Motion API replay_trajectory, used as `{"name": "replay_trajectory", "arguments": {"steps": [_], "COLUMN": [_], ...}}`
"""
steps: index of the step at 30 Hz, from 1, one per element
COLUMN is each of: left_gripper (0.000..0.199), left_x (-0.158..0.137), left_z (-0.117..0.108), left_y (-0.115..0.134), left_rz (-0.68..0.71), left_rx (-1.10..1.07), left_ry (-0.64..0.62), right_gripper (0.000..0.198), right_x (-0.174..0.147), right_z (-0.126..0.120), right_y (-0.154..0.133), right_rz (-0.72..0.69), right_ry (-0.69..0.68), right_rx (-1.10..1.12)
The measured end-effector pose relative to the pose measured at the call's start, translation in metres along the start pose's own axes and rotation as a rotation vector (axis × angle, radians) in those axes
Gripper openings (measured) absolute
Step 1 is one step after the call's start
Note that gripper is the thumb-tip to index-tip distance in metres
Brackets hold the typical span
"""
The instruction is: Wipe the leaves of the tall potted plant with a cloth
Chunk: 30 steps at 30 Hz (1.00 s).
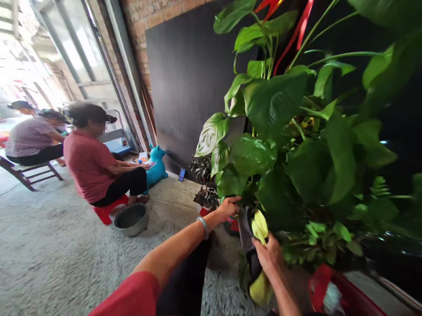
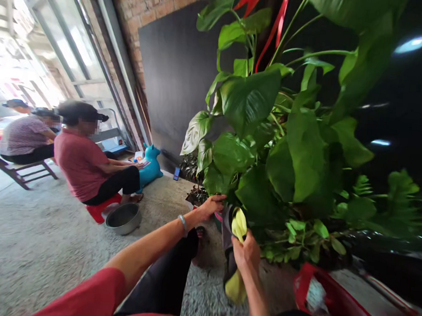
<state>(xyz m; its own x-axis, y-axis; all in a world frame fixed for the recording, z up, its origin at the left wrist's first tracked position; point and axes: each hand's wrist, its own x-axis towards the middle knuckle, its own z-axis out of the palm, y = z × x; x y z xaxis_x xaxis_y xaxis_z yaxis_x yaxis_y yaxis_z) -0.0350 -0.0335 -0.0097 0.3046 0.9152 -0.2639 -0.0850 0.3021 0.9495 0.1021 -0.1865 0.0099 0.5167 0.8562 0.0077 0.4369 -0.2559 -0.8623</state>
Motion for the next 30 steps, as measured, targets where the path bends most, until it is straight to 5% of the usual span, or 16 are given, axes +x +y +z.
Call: {"name": "replay_trajectory", "arguments": {"steps": [5,8,11,15,20,24,30], "left_gripper": [0.043,0.046,0.049,0.025,0.017,0.018,0.016], "left_x": [-0.018,-0.021,-0.017,-0.015,-0.033,-0.052,-0.059], "left_z": [-0.027,-0.043,-0.048,-0.038,-0.012,0.001,0.007], "left_y": [-0.009,-0.003,0.016,0.040,0.046,0.046,0.048], "left_rz": [-0.066,-0.042,0.033,0.103,0.073,0.032,0.003], "left_rx": [-0.069,-0.142,-0.303,-0.427,-0.376,-0.232,-0.197], "left_ry": [0.136,0.277,0.257,0.162,0.087,0.068,0.081], "right_gripper": [0.039,0.037,0.038,0.043,0.057,0.056,0.059], "right_x": [-0.052,-0.062,-0.062,-0.054,-0.018,-0.007,-0.039], "right_z": [-0.017,-0.039,-0.052,-0.056,-0.040,-0.022,-0.027], "right_y": [0.040,0.037,0.018,-0.029,-0.073,-0.051,-0.014], "right_rz": [0.087,0.156,0.086,-0.106,-0.317,-0.239,-0.047], "right_ry": [-0.085,-0.046,-0.041,-0.008,0.242,0.134,0.091], "right_rx": [0.129,0.190,0.247,0.312,0.184,0.101,0.307]}}
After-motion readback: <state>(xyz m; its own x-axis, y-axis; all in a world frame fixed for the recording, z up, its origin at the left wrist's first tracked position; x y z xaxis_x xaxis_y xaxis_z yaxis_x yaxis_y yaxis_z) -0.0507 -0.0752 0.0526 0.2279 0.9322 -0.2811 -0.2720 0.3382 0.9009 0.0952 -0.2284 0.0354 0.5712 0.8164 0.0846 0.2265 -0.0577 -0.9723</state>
